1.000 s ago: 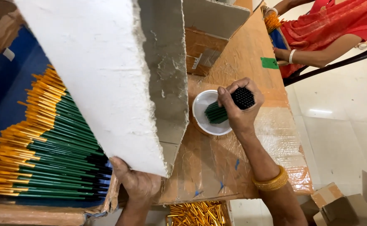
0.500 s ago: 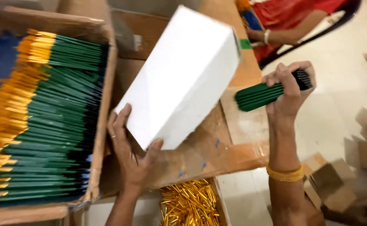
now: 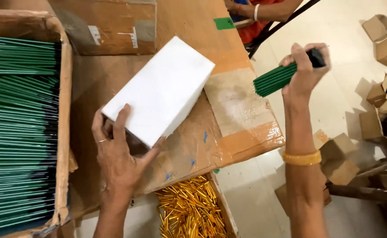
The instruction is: Inserting green brush handles into gold metal ferrules and packing them into a box.
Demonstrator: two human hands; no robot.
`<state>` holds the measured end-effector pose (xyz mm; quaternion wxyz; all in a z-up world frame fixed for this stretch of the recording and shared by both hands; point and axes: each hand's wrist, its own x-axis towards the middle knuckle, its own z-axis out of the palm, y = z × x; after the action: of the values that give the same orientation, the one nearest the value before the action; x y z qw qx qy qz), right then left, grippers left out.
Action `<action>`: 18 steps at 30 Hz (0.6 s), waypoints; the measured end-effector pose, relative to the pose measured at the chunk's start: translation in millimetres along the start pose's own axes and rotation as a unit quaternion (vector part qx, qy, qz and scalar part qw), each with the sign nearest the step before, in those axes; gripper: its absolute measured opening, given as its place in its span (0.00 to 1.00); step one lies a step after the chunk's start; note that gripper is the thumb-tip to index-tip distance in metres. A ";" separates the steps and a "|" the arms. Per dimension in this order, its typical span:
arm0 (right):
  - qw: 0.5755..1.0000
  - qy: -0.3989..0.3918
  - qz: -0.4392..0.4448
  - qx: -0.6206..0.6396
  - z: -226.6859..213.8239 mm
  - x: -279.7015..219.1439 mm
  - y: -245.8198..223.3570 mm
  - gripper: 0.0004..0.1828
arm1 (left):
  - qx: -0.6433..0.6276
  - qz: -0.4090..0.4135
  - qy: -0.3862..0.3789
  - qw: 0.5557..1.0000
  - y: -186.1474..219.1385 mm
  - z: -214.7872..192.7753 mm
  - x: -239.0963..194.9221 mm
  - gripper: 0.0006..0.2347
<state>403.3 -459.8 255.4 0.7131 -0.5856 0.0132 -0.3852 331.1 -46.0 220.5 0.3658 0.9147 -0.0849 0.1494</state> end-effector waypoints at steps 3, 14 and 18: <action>0.984 -0.077 -0.118 -0.110 7.8 -24.6 29.1 0.13 | -0.012 0.012 0.005 1.000 0.3 1.9 0.2 0.45; 0.960 -0.135 -0.092 -0.226 -39.9 -65.9 -4.6 0.14 | 0.004 -0.001 -0.003 1.000 -2.3 4.7 -0.8 0.46; 0.993 -0.082 0.018 -0.078 -51.6 -124.3 -66.1 0.12 | -0.024 0.193 0.181 0.964 0.2 -1.6 -23.2 0.49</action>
<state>256.4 -433.4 241.4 0.6705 -0.6690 -0.0048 -0.3209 308.9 -44.0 214.0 0.3610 0.8295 -0.1960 0.3784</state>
